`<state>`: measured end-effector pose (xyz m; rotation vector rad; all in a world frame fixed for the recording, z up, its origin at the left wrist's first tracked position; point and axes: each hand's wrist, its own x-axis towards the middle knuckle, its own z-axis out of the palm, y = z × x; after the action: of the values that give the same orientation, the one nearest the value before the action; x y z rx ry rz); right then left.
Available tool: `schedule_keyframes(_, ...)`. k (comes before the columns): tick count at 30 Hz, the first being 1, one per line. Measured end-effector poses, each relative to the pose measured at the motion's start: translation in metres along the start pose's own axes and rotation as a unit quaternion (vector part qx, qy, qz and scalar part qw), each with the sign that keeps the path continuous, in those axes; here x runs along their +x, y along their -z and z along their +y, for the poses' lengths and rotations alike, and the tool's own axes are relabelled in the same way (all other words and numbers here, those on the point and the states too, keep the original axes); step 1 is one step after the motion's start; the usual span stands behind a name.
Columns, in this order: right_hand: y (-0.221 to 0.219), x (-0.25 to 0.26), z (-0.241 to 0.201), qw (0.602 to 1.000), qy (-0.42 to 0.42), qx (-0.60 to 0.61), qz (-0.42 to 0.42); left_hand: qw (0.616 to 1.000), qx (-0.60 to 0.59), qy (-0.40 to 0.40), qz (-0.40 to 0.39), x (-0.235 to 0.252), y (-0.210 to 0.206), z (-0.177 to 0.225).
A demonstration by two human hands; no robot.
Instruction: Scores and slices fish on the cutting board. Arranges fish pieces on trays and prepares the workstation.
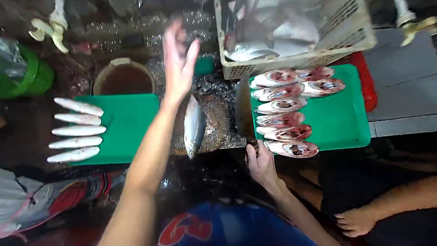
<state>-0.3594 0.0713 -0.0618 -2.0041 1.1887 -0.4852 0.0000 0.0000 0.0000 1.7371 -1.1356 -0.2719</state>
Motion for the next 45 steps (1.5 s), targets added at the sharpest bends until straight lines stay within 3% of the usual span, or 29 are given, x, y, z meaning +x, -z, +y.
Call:
schedule_keyframes(3,-0.004,0.021,-0.037,0.981,-0.009,-0.146,-0.125,0.961,0.071,0.255,-0.078,-0.122,-0.033,-0.12)
schedule_keyframes(5,-0.021,0.043,-0.056,0.954,-0.053,-0.196,-0.222,0.936,0.092,0.307,-0.143,-0.167,-0.055,-0.155)
schedule_keyframes(7,-0.044,0.066,-0.067,0.917,-0.101,-0.251,-0.294,0.933,0.145,0.296,-0.144,-0.168,-0.08,-0.174)
schedule_keyframes(12,-0.085,0.089,-0.071,0.857,-0.169,-0.348,-0.341,0.917,0.206,0.308,-0.146,-0.156,-0.089,-0.172)
schedule_keyframes(18,-0.083,0.087,-0.086,0.848,-0.167,-0.389,-0.319,0.92,0.211,0.302,-0.136,-0.156,-0.09,-0.175)
schedule_keyframes(24,-0.084,0.106,-0.118,0.793,-0.241,-0.417,-0.373,0.91,0.24,0.296,-0.162,-0.155,-0.09,-0.172)
schedule_keyframes(26,-0.116,0.126,-0.1,0.81,-0.258,-0.393,-0.351,0.904,0.247,0.302,-0.174,-0.149,-0.09,-0.173)
schedule_keyframes(28,-0.156,0.141,-0.057,0.862,-0.217,-0.362,-0.281,0.903,0.248,0.303,-0.177,-0.144,-0.094,-0.173)
schedule_keyframes(30,-0.177,0.142,-0.03,0.886,-0.195,-0.341,-0.245,0.901,0.248,0.311,-0.174,-0.151,-0.093,-0.169)
schedule_keyframes(32,-0.177,0.143,-0.027,0.901,-0.166,-0.327,-0.234,0.901,0.257,0.306,-0.169,-0.149,-0.093,-0.174)
schedule_keyframes(34,-0.15,0.131,-0.043,0.897,-0.152,-0.321,-0.262,0.9,0.257,0.307,-0.174,-0.153,-0.094,-0.171)
schedule_keyframes(36,-0.122,0.122,-0.066,0.87,-0.177,-0.34,-0.311,0.9,0.259,0.305,-0.175,-0.152,-0.094,-0.171)
schedule_keyframes(38,-0.121,0.114,-0.057,0.838,-0.236,-0.358,-0.337,0.9,0.258,0.305,-0.175,-0.15,-0.093,-0.169)
schedule_keyframes(42,-0.173,0.117,0.015,0.916,-0.168,-0.286,-0.226,0.897,0.259,0.311,-0.176,-0.147,-0.095,-0.17)
schedule_keyframes(45,-0.171,0.109,0.016,0.936,-0.13,-0.259,-0.203,0.898,0.269,0.309,-0.161,-0.15,-0.095,-0.169)
